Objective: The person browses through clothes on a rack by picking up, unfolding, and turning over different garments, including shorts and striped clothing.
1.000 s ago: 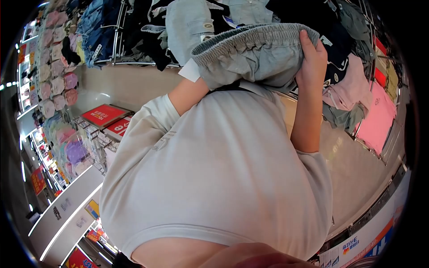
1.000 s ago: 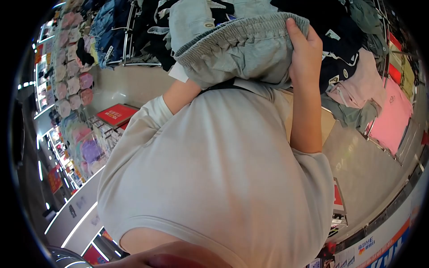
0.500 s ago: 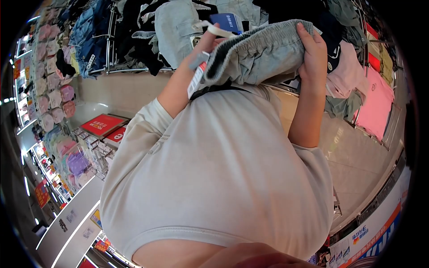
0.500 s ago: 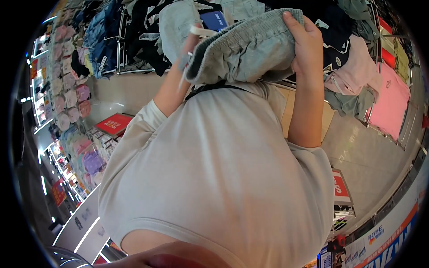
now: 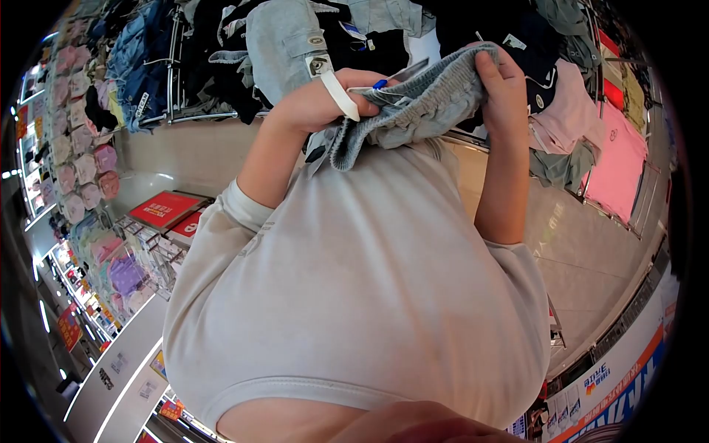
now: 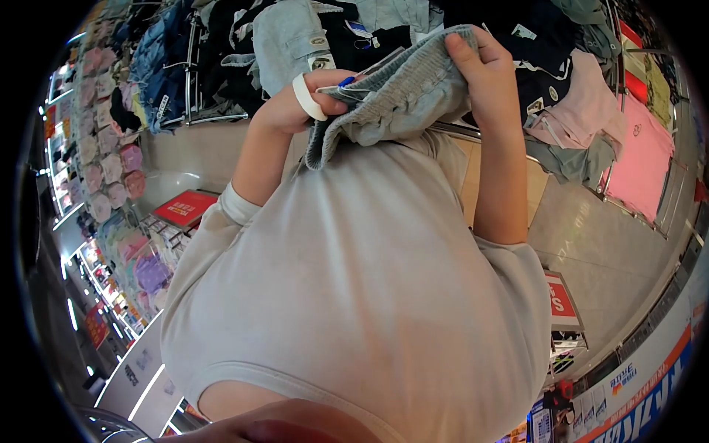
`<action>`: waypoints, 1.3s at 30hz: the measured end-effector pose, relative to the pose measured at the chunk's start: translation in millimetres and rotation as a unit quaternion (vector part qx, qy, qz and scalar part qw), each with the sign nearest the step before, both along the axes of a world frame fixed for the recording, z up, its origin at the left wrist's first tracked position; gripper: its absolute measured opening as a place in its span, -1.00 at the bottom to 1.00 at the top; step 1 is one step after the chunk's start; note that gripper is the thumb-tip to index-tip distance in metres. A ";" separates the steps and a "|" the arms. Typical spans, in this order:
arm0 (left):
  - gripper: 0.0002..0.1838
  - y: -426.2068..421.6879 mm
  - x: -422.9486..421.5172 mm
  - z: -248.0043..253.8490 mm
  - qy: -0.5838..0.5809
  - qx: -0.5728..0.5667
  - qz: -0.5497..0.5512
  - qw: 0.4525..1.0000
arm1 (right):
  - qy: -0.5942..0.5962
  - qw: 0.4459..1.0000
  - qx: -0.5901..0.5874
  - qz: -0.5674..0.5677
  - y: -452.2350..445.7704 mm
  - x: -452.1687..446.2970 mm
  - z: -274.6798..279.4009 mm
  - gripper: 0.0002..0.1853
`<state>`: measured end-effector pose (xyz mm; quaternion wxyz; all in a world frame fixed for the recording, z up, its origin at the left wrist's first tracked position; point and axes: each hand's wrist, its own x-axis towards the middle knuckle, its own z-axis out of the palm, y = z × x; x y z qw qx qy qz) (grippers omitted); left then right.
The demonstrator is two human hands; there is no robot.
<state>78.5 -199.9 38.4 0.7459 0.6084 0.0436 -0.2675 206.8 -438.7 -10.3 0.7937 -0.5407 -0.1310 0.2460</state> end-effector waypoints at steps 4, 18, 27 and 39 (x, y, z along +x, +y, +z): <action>-0.51 -7.6 -5.5 -0.8 0.005 -0.006 0.140 0.990 | -0.097 0.989 -0.100 -0.039 15.7 -11.2 -6.3 -0.53; -0.55 -19.4 -11.1 -3.5 -0.182 0.196 0.241 0.933 | -0.044 0.995 -0.087 0.031 71.2 -70.8 16.6 -0.45; -0.72 4.0 -14.2 3.3 0.034 -0.133 0.358 0.924 | 0.316 0.937 0.110 0.104 56.8 -43.8 12.7 -0.66; -0.60 12.2 -20.0 5.5 -0.014 -0.239 0.324 0.915 | 0.315 0.916 0.214 0.123 52.7 -44.7 10.0 -0.67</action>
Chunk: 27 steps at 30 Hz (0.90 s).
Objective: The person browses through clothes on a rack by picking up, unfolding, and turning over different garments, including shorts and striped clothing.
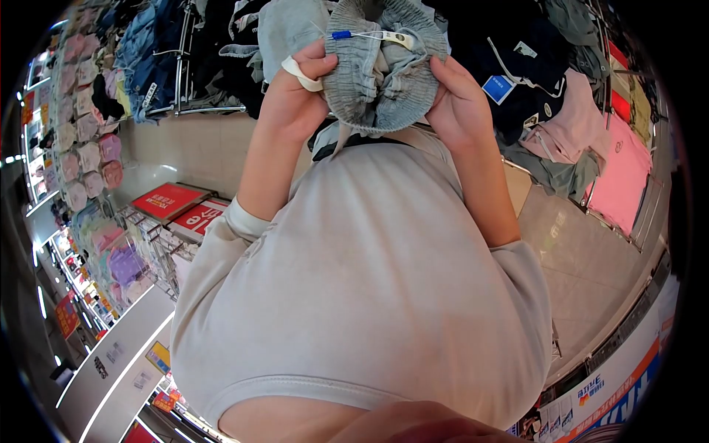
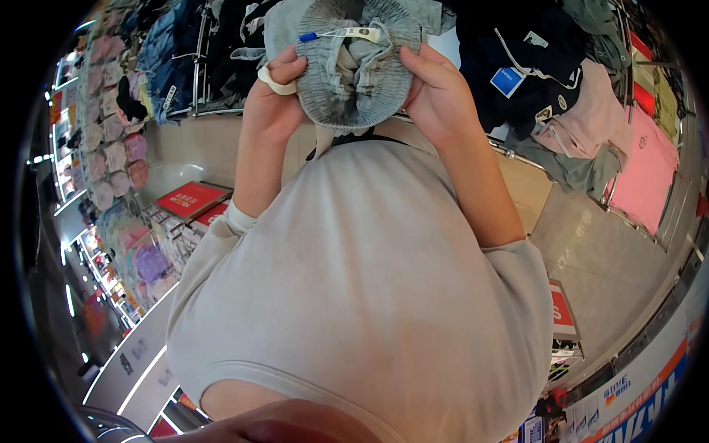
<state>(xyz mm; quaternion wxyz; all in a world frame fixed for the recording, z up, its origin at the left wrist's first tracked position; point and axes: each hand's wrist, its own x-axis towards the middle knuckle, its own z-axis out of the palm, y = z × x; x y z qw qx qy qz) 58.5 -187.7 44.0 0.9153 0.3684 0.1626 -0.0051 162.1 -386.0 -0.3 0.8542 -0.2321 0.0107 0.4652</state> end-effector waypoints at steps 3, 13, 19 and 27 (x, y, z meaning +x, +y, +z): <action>-0.61 0.6 -1.3 0.0 -0.012 -0.011 -0.008 1.000 | 0.004 1.000 0.013 0.005 -2.4 0.2 -1.7 -0.67; -0.54 0.0 -5.4 -1.8 -0.006 -0.036 -0.015 0.999 | 0.002 0.999 0.043 0.006 -7.8 -0.3 -8.7 -0.61; -0.53 1.1 -9.0 -2.1 -0.014 -0.039 -0.015 0.999 | 0.006 0.998 0.059 0.006 -9.4 -1.9 -12.1 -0.60; -0.53 -1.2 -9.4 3.4 -0.031 -0.048 -0.007 0.998 | 0.007 0.999 0.054 -0.001 -10.7 -0.6 -12.2 -0.63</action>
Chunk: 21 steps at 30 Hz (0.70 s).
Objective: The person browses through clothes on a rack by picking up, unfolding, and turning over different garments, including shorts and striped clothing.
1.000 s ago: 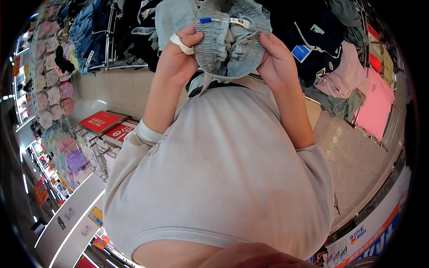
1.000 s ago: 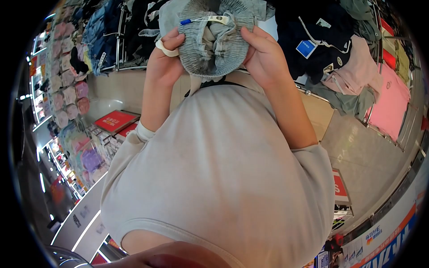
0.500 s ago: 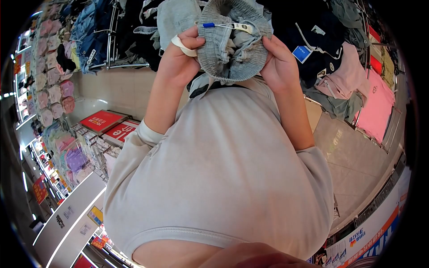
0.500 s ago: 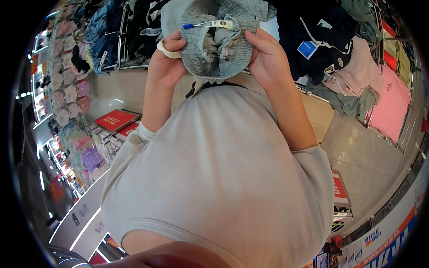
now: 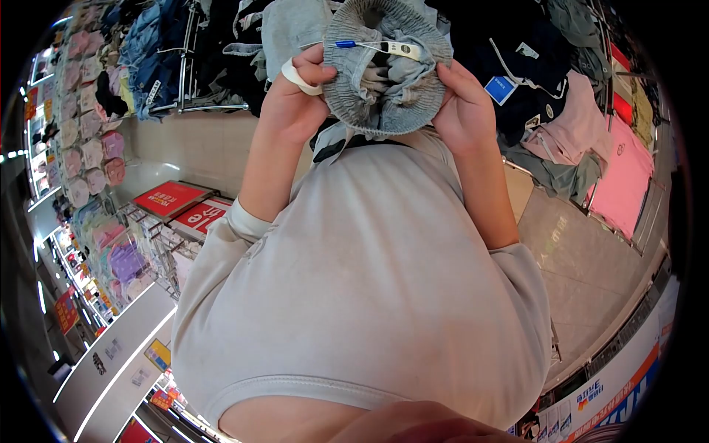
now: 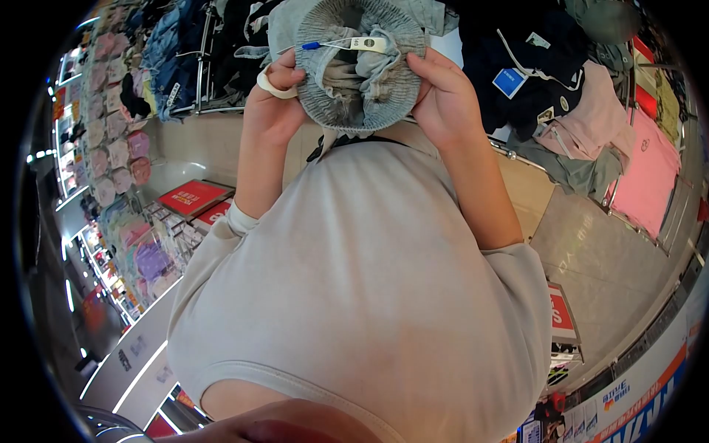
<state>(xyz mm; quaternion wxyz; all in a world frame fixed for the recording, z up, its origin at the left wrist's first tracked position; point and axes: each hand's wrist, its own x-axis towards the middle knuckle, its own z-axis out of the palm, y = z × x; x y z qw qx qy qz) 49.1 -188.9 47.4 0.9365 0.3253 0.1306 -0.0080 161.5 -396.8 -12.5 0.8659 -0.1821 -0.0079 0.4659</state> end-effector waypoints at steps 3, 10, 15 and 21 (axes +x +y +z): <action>-0.51 -0.5 1.0 0.3 -0.003 -0.002 -0.004 1.000 | -0.001 1.000 0.016 0.007 -0.6 1.8 -4.5 -0.59; -0.45 -0.4 4.9 0.1 0.009 0.039 0.020 0.999 | 0.007 0.999 0.047 0.023 3.1 8.0 -10.0 -0.62; -0.42 3.0 9.6 -1.6 0.013 0.050 0.020 0.998 | 0.012 1.000 0.023 0.015 5.8 9.9 -2.3 -0.66; -0.40 1.3 17.0 -6.8 0.008 0.031 0.041 0.999 | 0.024 1.000 0.010 -0.006 9.6 13.9 -7.8 -0.65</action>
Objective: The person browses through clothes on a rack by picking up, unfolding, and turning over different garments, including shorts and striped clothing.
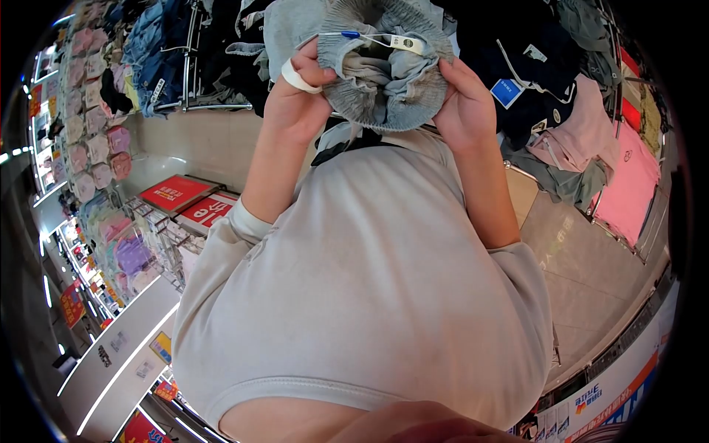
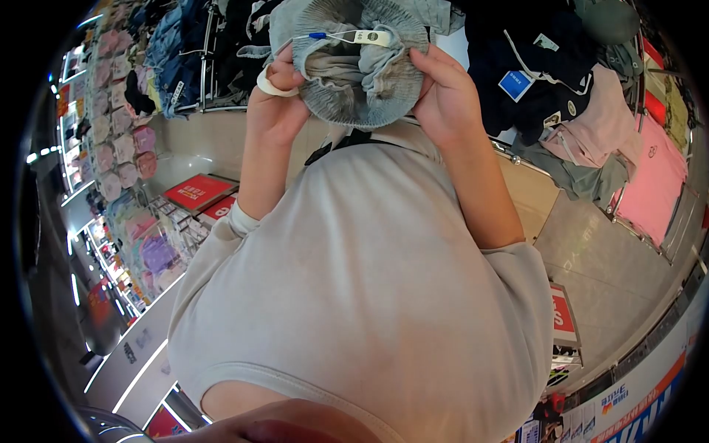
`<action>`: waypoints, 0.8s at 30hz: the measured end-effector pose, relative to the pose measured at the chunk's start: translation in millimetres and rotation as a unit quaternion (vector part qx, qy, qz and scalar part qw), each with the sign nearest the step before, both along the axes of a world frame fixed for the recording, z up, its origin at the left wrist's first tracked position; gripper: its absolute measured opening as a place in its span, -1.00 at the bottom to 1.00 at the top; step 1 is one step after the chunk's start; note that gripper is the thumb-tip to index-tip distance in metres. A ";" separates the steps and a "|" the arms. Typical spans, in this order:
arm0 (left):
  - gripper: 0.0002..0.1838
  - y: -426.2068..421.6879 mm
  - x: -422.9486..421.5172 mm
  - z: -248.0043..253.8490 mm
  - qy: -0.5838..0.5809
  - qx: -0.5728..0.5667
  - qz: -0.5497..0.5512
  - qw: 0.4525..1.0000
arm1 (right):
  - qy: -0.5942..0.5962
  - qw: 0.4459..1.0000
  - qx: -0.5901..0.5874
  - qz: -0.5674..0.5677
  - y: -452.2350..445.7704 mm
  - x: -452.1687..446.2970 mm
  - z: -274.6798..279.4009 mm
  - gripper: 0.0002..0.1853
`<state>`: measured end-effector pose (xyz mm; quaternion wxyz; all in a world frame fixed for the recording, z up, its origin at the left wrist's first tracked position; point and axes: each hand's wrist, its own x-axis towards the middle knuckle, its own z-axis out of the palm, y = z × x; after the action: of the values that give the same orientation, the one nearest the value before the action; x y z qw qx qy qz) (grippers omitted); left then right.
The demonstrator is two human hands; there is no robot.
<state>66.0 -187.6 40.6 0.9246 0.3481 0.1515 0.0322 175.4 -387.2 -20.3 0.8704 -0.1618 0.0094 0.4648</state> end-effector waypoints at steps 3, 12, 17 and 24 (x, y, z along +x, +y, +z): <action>-0.38 2.4 1.1 -3.5 -0.015 -0.015 0.013 1.000 | 0.005 0.999 -0.029 -0.030 1.7 1.1 5.4 -0.67; -0.42 2.7 -5.5 -15.7 0.022 -0.035 0.087 0.995 | 0.023 0.997 -0.059 -0.050 -3.7 5.9 -5.5 -0.65; -0.47 0.0 -3.7 -14.0 -0.015 -0.017 0.059 0.998 | 0.022 0.998 -0.042 -0.048 -6.6 8.2 -7.4 -0.64; -0.49 -3.9 1.0 -11.7 0.015 -0.035 0.037 0.999 | 0.012 0.996 -0.073 -0.045 -14.6 11.5 -5.3 -0.59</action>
<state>67.1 -191.5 28.9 0.9318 0.3103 0.1795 0.0560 186.9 -401.8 -25.6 0.8759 -0.2190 0.0610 0.4256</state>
